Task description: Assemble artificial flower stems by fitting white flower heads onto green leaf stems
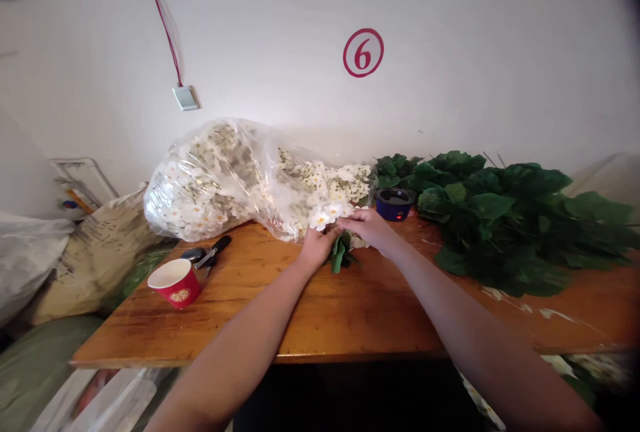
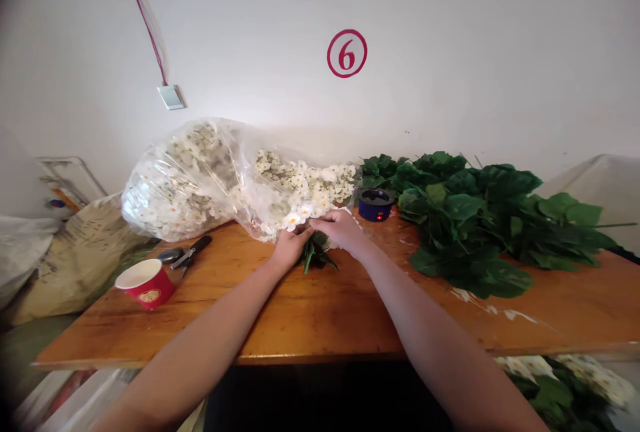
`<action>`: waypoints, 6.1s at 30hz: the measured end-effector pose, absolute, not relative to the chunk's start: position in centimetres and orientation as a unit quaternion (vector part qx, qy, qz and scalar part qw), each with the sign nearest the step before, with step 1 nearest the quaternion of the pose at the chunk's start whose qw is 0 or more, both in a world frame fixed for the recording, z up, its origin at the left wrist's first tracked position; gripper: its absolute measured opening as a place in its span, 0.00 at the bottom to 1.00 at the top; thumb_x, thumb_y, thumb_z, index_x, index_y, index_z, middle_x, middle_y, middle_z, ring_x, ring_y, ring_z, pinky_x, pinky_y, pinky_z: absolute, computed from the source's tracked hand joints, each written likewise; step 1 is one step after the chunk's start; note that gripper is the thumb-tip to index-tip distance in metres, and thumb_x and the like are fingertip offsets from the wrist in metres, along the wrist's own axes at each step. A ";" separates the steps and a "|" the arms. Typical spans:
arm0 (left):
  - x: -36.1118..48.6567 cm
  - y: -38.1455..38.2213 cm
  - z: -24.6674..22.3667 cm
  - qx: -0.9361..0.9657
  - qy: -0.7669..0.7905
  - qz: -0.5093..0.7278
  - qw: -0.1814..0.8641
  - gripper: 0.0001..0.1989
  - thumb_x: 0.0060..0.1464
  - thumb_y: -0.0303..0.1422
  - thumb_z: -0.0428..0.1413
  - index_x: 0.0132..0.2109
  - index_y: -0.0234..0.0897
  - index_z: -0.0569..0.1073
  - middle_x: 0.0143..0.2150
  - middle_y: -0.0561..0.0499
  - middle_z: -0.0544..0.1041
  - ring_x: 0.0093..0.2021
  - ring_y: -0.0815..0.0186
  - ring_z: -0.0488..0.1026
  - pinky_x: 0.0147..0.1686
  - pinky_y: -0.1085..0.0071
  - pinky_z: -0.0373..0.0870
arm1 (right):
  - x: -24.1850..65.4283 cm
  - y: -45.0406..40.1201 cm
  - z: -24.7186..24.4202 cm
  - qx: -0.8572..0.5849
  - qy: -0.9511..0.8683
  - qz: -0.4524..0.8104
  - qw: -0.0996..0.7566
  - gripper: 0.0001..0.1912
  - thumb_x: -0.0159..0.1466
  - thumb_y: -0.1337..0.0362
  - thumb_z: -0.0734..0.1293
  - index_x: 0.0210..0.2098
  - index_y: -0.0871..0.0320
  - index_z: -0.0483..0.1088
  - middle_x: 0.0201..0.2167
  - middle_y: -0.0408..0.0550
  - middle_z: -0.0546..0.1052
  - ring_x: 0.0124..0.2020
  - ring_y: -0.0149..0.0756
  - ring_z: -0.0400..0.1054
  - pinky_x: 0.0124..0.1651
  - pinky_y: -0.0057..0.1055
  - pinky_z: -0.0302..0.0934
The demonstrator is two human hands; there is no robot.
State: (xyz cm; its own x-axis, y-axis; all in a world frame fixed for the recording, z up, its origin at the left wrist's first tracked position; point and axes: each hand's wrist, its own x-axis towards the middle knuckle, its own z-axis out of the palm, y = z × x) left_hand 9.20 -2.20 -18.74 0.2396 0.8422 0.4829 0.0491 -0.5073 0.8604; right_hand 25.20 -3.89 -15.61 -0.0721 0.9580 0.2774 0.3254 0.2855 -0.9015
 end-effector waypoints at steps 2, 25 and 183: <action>9.3 -2.0 -18.8 0.693 0.330 0.544 0.339 0.12 0.52 0.33 0.58 0.44 0.36 0.76 0.45 0.45 0.79 0.52 0.57 0.73 0.56 0.58 0.66 | 25.3 -3.6 -15.9 -0.497 -0.661 0.315 0.465 0.21 0.51 0.54 0.73 0.41 0.59 0.76 0.36 0.49 0.79 0.39 0.42 0.73 0.42 0.35 0.66; 9.1 -1.7 -19.2 0.815 0.437 0.354 0.139 0.14 0.55 0.27 0.51 0.45 0.35 0.78 0.46 0.42 0.79 0.48 0.54 0.74 0.52 0.61 0.67 | 25.6 -5.9 -13.5 -0.458 -0.809 0.095 0.356 0.32 0.53 0.61 0.71 0.58 0.48 0.67 0.54 0.49 0.73 0.53 0.44 0.68 0.54 0.39 0.61; 9.4 -2.3 -19.2 0.874 0.350 0.306 0.139 0.06 0.54 0.29 0.55 0.28 0.38 0.69 0.26 0.53 0.71 0.29 0.66 0.67 0.30 0.71 0.59 | 29.1 -4.6 -16.4 -0.575 -0.733 0.205 0.300 0.10 0.55 0.58 0.66 0.26 0.60 0.69 0.23 0.45 0.75 0.24 0.34 0.66 0.25 0.26 0.54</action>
State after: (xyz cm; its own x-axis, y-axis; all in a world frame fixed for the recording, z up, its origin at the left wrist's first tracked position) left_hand 9.38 -2.29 -19.21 0.5668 0.6979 0.4378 0.5273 -0.7156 0.4581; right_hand 29.15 -4.58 -16.43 -0.1587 0.9659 0.2048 0.7199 0.2552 -0.6454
